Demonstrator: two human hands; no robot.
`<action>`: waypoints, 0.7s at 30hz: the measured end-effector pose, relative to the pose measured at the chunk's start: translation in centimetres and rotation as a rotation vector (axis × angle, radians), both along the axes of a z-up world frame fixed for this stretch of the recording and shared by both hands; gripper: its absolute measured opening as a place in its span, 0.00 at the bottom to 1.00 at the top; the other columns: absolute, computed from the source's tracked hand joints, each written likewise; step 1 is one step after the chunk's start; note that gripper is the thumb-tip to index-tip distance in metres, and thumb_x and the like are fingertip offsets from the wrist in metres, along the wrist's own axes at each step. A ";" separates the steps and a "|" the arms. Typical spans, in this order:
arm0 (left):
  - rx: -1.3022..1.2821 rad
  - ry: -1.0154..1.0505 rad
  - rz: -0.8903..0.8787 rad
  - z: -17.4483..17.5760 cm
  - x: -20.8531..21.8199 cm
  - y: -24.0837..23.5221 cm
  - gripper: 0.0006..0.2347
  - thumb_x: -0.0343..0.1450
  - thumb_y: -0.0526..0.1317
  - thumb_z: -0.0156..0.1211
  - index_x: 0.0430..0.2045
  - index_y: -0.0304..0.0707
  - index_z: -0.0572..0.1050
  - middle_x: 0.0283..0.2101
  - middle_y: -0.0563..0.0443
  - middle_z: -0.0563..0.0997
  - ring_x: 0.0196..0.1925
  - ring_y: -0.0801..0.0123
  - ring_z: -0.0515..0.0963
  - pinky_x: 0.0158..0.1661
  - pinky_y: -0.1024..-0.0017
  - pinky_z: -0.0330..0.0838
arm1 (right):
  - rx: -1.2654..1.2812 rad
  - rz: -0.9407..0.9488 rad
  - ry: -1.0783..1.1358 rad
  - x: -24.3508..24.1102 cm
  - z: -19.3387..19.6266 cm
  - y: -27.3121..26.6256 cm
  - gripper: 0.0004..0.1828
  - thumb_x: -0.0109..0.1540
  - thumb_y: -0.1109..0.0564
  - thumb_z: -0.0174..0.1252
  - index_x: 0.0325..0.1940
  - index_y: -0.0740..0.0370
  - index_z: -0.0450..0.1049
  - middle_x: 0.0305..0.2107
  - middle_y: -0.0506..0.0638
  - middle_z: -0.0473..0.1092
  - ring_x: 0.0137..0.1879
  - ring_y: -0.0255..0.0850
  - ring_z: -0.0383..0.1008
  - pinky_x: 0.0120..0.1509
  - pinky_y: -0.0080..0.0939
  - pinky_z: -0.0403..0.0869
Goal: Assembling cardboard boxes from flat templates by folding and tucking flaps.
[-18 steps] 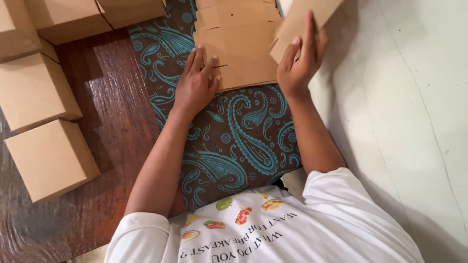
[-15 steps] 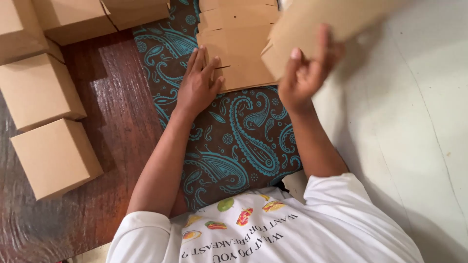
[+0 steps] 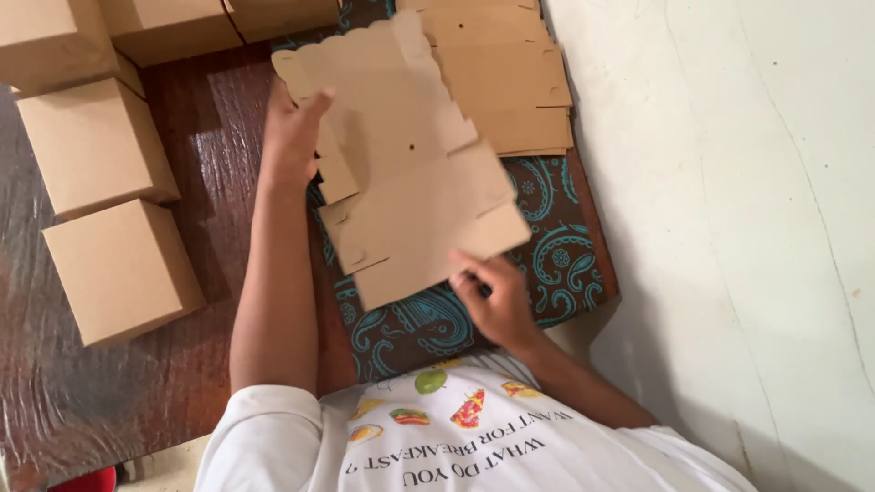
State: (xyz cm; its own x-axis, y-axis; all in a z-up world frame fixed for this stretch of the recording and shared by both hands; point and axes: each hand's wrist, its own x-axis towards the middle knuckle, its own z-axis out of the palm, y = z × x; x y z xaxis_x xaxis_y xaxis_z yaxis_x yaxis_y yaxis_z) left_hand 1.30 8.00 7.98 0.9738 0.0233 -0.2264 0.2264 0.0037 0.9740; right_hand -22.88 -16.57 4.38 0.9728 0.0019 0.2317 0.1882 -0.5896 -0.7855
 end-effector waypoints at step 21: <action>1.152 -0.723 -0.483 -6.5 -11.1 1.7 0.28 0.78 0.53 0.40 0.72 0.37 0.62 0.75 0.31 0.57 0.78 0.40 0.51 0.74 0.47 0.39 | -0.661 0.525 -0.156 10.0 -0.3 4.6 0.42 0.73 0.36 0.44 0.82 0.63 0.45 0.76 0.66 0.47 0.78 0.67 0.52 0.78 0.68 0.56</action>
